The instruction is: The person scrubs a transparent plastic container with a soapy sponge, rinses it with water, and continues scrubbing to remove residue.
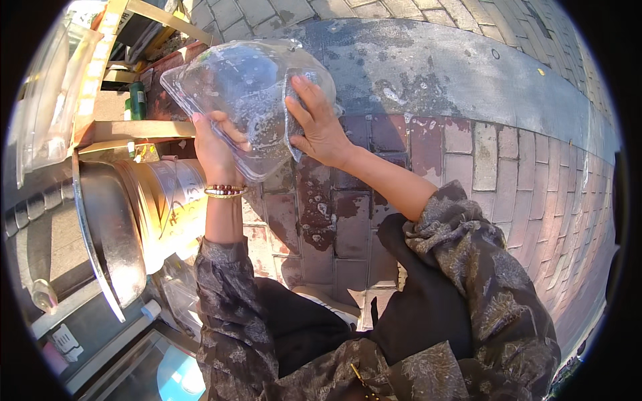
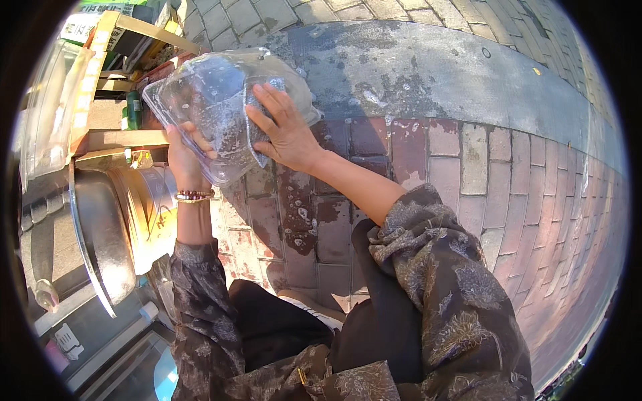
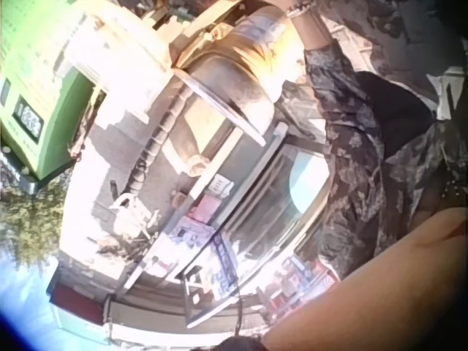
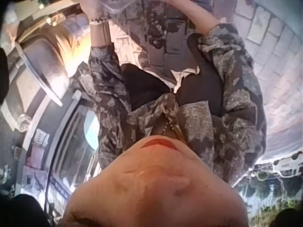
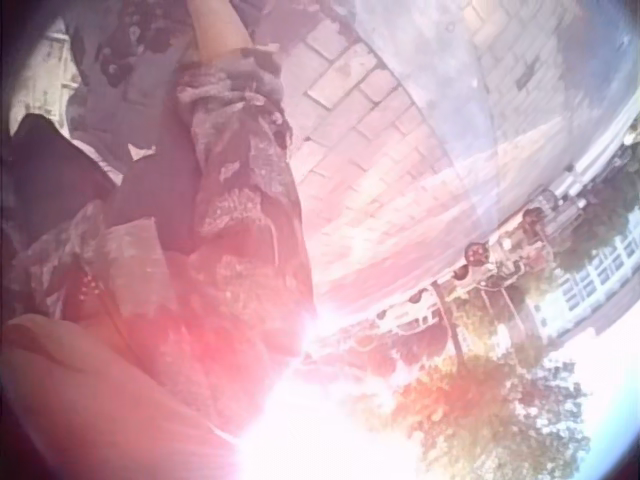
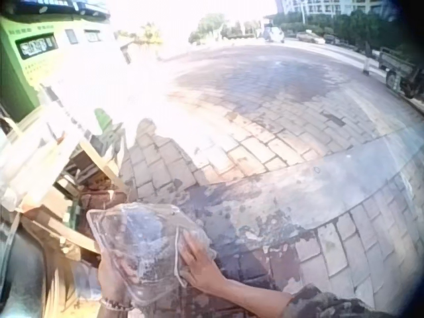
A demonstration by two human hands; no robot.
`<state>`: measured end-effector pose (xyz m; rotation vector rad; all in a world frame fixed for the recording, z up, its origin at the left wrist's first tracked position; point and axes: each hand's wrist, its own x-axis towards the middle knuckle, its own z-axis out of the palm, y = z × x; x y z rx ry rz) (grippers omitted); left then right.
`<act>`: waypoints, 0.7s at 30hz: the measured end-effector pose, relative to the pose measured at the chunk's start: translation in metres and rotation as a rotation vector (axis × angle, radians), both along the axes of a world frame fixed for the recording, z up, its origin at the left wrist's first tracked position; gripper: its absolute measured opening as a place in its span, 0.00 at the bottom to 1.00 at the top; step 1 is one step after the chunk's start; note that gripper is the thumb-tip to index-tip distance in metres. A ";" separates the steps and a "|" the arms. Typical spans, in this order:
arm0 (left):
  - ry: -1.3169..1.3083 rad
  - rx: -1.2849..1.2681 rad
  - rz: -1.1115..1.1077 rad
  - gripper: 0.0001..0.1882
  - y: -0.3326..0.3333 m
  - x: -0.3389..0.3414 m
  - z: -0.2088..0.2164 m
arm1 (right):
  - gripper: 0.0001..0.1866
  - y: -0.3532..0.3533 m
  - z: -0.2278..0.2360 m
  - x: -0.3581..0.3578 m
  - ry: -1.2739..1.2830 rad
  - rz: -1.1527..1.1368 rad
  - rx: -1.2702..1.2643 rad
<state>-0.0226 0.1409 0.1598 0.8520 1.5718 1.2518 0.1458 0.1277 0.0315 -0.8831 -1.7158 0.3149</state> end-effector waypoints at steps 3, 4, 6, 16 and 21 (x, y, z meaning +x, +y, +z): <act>-0.050 -0.036 0.016 0.24 0.001 -0.014 -0.011 | 0.35 0.007 -0.056 0.014 0.123 -0.029 -0.327; -0.048 -0.045 0.051 0.24 -0.003 -0.020 -0.015 | 0.36 0.006 -0.043 0.005 0.082 0.003 -0.290; -0.052 -0.068 0.093 0.23 -0.009 -0.030 -0.021 | 0.38 -0.003 -0.011 -0.015 -0.007 0.056 -0.220; -0.177 -0.128 0.157 0.24 -0.025 -0.057 -0.054 | 0.37 0.015 -0.067 0.004 -0.061 0.035 -0.339; -0.559 -0.254 0.273 0.22 -0.049 -0.035 -0.079 | 0.31 0.011 -0.004 -0.035 -0.026 0.159 -0.316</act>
